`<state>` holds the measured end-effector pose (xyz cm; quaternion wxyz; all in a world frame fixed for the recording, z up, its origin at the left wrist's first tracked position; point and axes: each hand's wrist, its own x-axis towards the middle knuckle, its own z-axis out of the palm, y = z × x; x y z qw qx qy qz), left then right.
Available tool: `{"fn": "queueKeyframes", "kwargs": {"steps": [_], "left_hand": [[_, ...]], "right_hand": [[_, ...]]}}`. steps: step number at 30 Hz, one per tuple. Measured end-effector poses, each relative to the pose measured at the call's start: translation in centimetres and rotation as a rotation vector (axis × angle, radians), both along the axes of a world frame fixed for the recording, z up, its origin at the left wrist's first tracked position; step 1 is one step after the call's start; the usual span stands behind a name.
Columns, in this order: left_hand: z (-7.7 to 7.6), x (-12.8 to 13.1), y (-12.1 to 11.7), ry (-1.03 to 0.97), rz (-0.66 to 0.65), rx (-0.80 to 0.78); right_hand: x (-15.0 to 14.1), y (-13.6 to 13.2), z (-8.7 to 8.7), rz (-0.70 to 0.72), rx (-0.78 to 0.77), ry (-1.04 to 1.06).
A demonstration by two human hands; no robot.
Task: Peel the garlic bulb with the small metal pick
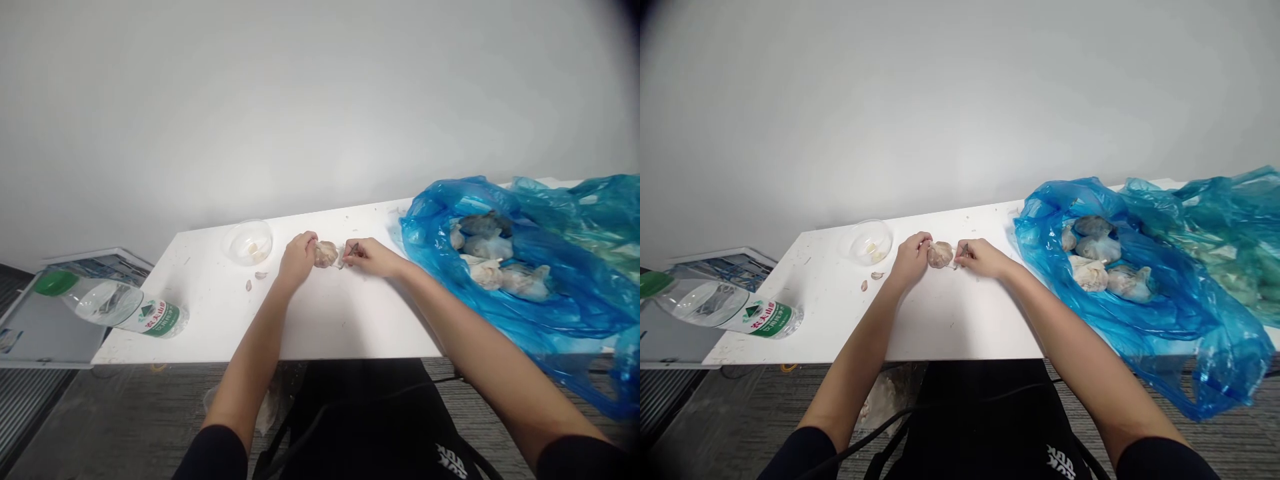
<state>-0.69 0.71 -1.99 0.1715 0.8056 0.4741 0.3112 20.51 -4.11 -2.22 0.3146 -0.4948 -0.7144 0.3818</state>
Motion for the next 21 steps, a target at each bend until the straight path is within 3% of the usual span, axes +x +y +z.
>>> {"fn": "queueKeyframes", "kwargs": {"steps": [9,17,21], "left_hand": [[0.3,-0.8,0.5,-0.122,0.043,-0.137],[0.5,-0.4,0.1,-0.088,-0.041,-0.071],[0.5,-0.4,0.0,-0.105,-0.094,-0.042]], "right_hand": [[1.1,0.4,0.0,-0.106,0.075,0.006],[-0.1,-0.1,0.3,-0.024,0.042,0.241],[-0.9,-0.1,-0.3,-0.025,0.043,0.248]]}}
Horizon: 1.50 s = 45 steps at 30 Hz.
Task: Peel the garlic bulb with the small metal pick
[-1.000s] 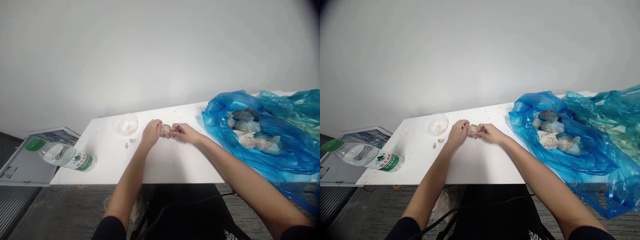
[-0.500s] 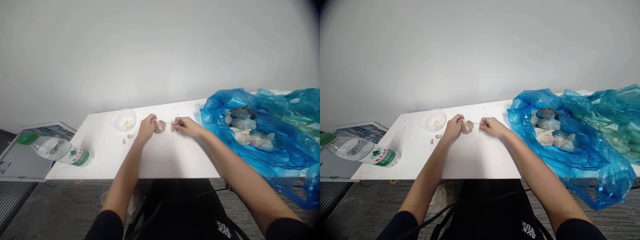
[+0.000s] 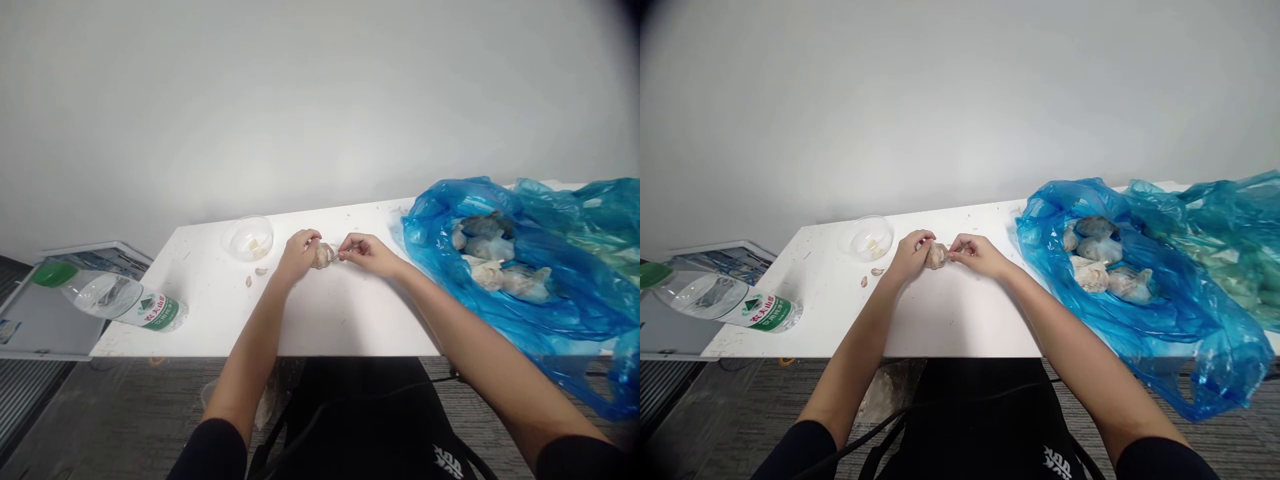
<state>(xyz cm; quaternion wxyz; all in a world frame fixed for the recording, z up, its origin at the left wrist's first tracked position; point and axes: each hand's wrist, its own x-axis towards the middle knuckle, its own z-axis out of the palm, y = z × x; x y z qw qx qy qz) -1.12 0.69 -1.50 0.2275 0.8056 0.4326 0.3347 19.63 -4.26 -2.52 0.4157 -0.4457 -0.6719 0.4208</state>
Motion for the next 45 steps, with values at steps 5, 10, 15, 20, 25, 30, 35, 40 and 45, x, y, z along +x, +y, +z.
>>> {"fn": "queueKeyframes", "kwargs": {"steps": [5,10,15,20,25,30,35,40,45], "left_hand": [[0.1,-0.2,0.1,0.005,-0.022,0.010],[0.1,-0.3,0.3,0.006,0.001,0.030],[0.2,-0.3,0.2,-0.031,0.044,-0.057],[0.4,-0.2,-0.1,-0.081,0.088,-0.150],[0.5,-0.2,-0.1,-0.066,0.098,-0.140],[0.3,-0.3,0.1,-0.048,0.097,-0.127],[0.3,-0.5,0.0,-0.015,0.117,-0.115],[0.4,-0.5,-0.1,0.090,0.121,-0.055],[0.4,-0.3,-0.1,0.071,0.098,-0.127]], "right_hand": [[-0.2,-0.3,-0.3,-0.030,-0.021,-0.162],[0.1,0.0,-0.3,-0.166,0.002,-0.156],[0.5,0.4,0.2,-0.192,-0.128,-0.026],[0.1,-0.1,0.4,-0.066,-0.085,0.025],[-0.8,0.0,-0.6,-0.091,-0.116,0.054],[-1.3,-0.1,-0.6,-0.062,-0.220,0.074],[-1.4,-0.3,-0.3,-0.021,-0.216,0.037],[-1.3,-0.3,-0.5,0.010,-0.172,-0.024],[-1.2,-0.3,-0.9,0.020,-0.059,-0.119]]}}
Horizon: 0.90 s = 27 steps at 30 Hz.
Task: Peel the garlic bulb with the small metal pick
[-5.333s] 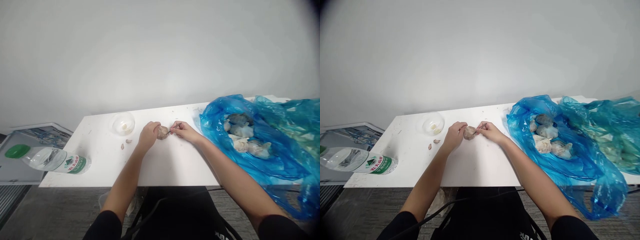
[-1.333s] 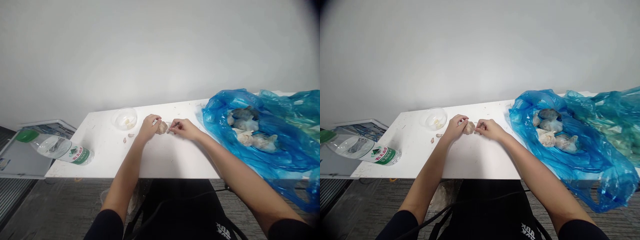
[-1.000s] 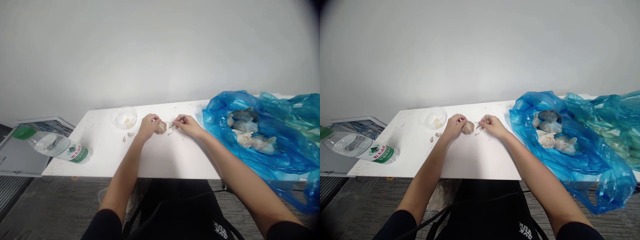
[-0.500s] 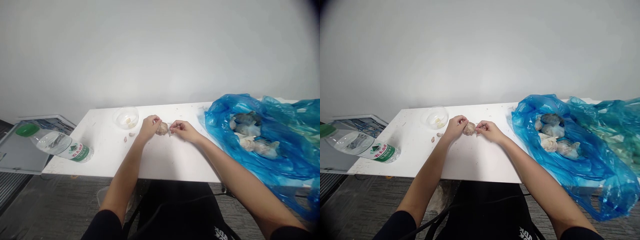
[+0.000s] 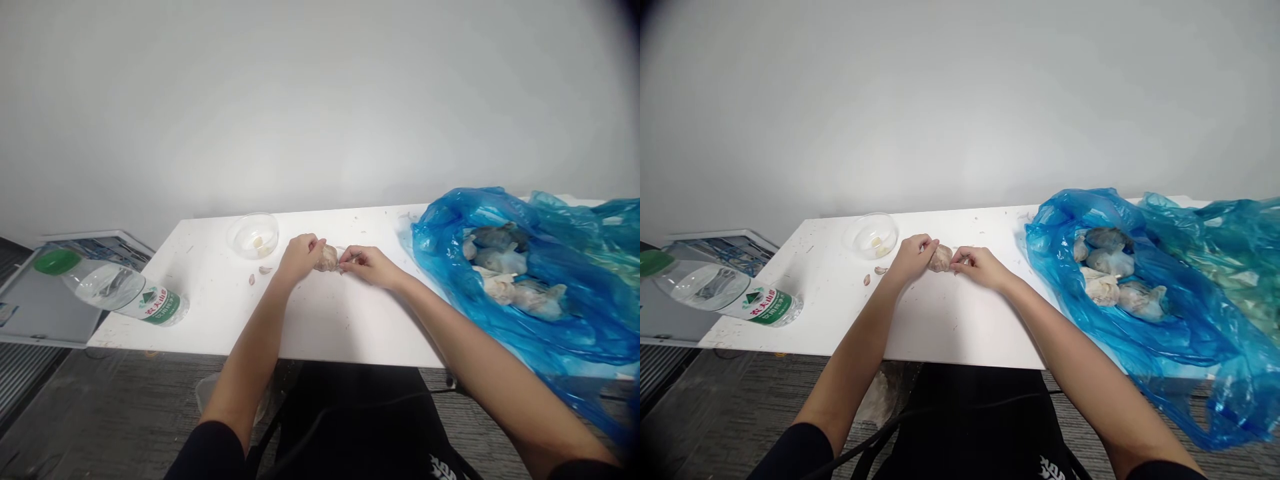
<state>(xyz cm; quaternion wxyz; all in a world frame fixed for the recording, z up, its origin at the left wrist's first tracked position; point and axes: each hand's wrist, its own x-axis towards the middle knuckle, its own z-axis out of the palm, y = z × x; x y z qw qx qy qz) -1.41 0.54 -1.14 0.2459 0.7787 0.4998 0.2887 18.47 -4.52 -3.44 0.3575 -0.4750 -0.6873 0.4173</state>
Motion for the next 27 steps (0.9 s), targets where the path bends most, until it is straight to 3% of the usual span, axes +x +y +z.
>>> {"fn": "queueKeyframes", "kwargs": {"steps": [7,16,23,27], "left_hand": [[0.0,0.0,0.2,-0.091,-0.039,-0.089],[-1.4,-0.7,1.7,-0.437,-0.003,-0.311],[-0.4,-0.5,1.5,-0.604,-0.012,-0.477],[-0.2,-0.5,1.5,-0.646,0.022,-0.461]], "right_hand": [[-0.1,0.2,-0.6,-0.006,0.103,-0.036],[0.3,-0.3,0.5,-0.062,0.124,0.010],[0.8,-0.4,1.3,-0.108,0.108,0.051],[0.7,-0.5,1.8,-0.081,0.033,0.193]]}}
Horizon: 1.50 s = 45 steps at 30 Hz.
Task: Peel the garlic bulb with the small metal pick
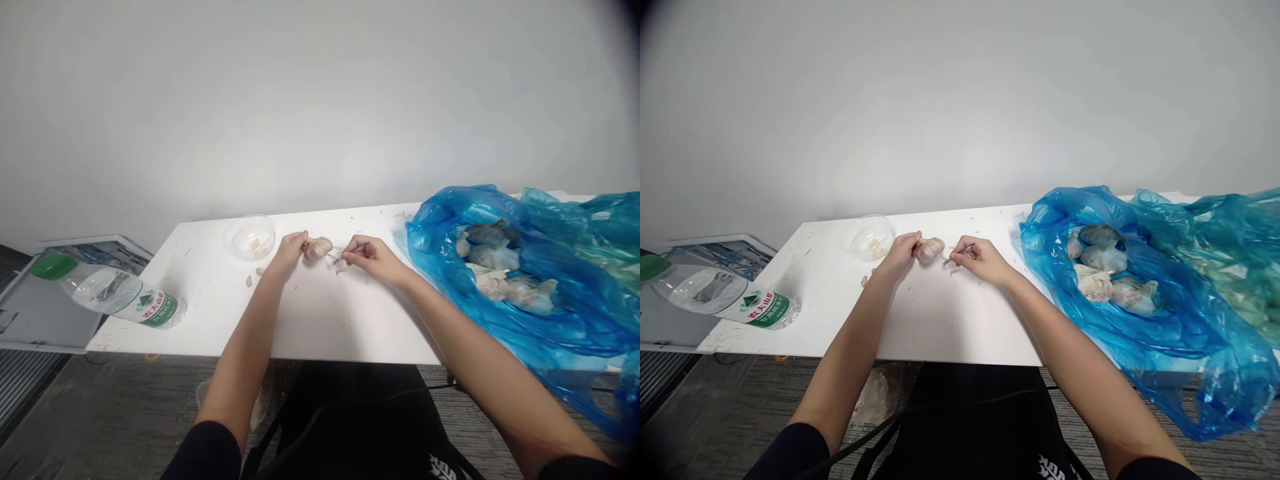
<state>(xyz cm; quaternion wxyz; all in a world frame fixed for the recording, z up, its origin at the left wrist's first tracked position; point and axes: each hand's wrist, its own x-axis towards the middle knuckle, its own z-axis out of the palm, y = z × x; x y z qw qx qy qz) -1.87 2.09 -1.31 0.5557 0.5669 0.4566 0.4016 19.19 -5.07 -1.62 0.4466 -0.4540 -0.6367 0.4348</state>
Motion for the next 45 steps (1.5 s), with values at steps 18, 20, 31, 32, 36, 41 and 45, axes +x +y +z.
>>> {"fn": "queueKeyframes", "kwargs": {"steps": [18,20,31,32,36,41,45], "left_hand": [[-0.3,0.2,0.3,-0.006,0.024,0.138],[-0.3,0.2,0.3,-0.003,0.021,0.148],[-0.5,0.2,0.4,0.005,0.000,0.210],[-0.5,0.2,0.3,0.009,-0.004,0.220],[-0.2,0.2,0.0,0.036,-0.009,0.253],[-0.1,0.3,-0.1,0.037,-0.018,0.261],[-0.2,0.4,0.0,0.032,-0.022,0.261]], "right_hand": [[-1.1,0.5,-0.2,-0.160,-0.084,0.239],[-1.2,0.5,-0.3,-0.160,-0.084,0.237],[-1.0,0.5,-0.5,-0.161,-0.077,0.272],[-0.9,0.5,-0.5,-0.162,-0.081,0.277],[-1.0,0.4,-0.4,-0.138,-0.122,0.266],[-1.2,0.4,-0.7,-0.121,-0.131,0.245],[-1.2,0.4,-0.8,-0.099,-0.109,0.256]]}}
